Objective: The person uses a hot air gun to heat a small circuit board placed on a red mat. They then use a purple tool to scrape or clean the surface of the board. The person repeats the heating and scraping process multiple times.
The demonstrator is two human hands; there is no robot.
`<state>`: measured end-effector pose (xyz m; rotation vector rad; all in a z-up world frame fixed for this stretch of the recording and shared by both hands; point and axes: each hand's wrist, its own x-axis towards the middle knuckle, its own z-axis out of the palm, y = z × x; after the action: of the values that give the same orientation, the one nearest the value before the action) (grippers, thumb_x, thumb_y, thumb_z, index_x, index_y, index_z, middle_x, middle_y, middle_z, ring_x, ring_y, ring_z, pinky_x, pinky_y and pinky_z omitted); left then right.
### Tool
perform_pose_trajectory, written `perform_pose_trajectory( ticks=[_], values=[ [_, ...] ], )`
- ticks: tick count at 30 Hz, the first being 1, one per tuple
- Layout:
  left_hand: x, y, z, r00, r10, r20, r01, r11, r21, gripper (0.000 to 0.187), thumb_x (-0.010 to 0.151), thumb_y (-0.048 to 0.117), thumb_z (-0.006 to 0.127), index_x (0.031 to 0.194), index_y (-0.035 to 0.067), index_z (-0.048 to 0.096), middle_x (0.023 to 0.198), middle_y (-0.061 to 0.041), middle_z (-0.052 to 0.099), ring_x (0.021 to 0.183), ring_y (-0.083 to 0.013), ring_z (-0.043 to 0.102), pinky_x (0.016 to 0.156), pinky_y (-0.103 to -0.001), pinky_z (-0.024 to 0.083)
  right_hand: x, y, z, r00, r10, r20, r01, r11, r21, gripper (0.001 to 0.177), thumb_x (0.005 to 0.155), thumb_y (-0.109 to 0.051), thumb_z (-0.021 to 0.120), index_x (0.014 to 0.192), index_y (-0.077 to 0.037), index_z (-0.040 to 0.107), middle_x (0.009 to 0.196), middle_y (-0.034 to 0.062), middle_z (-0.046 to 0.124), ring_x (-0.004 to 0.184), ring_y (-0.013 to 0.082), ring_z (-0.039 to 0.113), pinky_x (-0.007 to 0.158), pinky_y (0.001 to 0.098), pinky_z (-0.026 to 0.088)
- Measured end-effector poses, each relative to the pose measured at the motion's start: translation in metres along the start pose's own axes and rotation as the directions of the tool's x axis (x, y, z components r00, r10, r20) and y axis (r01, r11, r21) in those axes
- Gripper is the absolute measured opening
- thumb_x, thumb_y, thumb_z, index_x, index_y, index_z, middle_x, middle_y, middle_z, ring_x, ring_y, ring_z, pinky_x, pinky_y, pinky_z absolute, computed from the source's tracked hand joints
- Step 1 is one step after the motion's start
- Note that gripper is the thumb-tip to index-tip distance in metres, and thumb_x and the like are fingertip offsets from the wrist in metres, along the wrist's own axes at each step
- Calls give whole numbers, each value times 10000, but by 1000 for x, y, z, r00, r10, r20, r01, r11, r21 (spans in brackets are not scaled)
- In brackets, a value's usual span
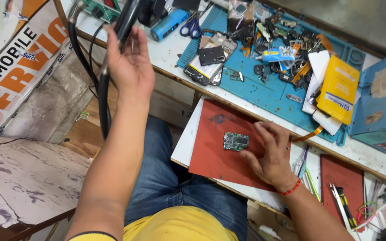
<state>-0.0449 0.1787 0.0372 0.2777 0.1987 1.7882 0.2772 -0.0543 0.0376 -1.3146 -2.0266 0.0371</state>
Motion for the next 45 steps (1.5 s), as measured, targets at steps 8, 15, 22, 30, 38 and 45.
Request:
perform_pose_trajectory(
  ticks=[8, 15, 22, 30, 38, 45],
  values=[
    [38, -38, -13, 991, -27, -134, 49, 985, 164, 443, 896, 373, 766, 1041, -14, 606, 923, -76, 603, 836, -163, 646, 868, -370, 629, -13, 12, 2, 1000, 8, 17, -9, 1000, 8, 773, 802, -266, 852, 1430, -22, 473, 1356, 193, 501, 1234, 375, 496, 1065, 469, 441],
    [-12, -39, -8, 954, -194, -230, 234, 959, 161, 403, 888, 432, 730, 884, 69, 555, 736, -66, 580, 620, -132, 577, 596, -279, 563, -16, 15, -2, 1000, 17, 23, -20, 995, 98, 588, 841, -173, 835, 1344, -17, 574, 1153, 163, 626, 997, 292, 644, 813, 374, 558],
    [-130, -51, 11, 883, -314, 349, -248, 319, 915, 292, 945, 301, 806, 1063, 85, 651, 937, -32, 640, 773, -161, 587, 727, -347, 529, 13, 11, -31, 982, -94, -161, 63, 980, -189, 123, 1014, -2, 737, 955, -96, 684, 969, 104, 757, 815, 273, 715, 653, 362, 516],
    [-193, -58, 16, 492, -689, 532, -782, -81, 618, 525, 823, 366, 901, 1180, 27, 717, 1289, -129, 588, 1243, -365, 469, 1023, -503, 404, -24, -14, -66, 795, 476, -376, -537, 840, -73, 199, 1099, -92, 805, 984, -2, 671, 850, 96, 613, 710, 217, 554, 645, 326, 413],
    [-190, -52, 10, 487, -676, 554, -772, -35, 635, 470, 811, 321, 918, 1108, 25, 706, 1217, -131, 591, 1220, -360, 495, 1067, -474, 429, -83, -68, -56, 593, 778, -207, -803, 553, -223, 416, 862, -163, 880, 1179, 28, 688, 1089, 152, 622, 796, 236, 672, 705, 352, 559],
    [-189, -51, 8, 488, -674, 555, -767, -28, 641, 481, 796, 344, 933, 1089, 30, 715, 1185, -119, 617, 1178, -345, 522, 1040, -460, 436, -107, -46, -50, 571, 780, -255, -821, 544, -174, 327, 940, -132, 824, 1189, 30, 686, 1077, 146, 649, 787, 223, 685, 709, 368, 556]
  ],
)
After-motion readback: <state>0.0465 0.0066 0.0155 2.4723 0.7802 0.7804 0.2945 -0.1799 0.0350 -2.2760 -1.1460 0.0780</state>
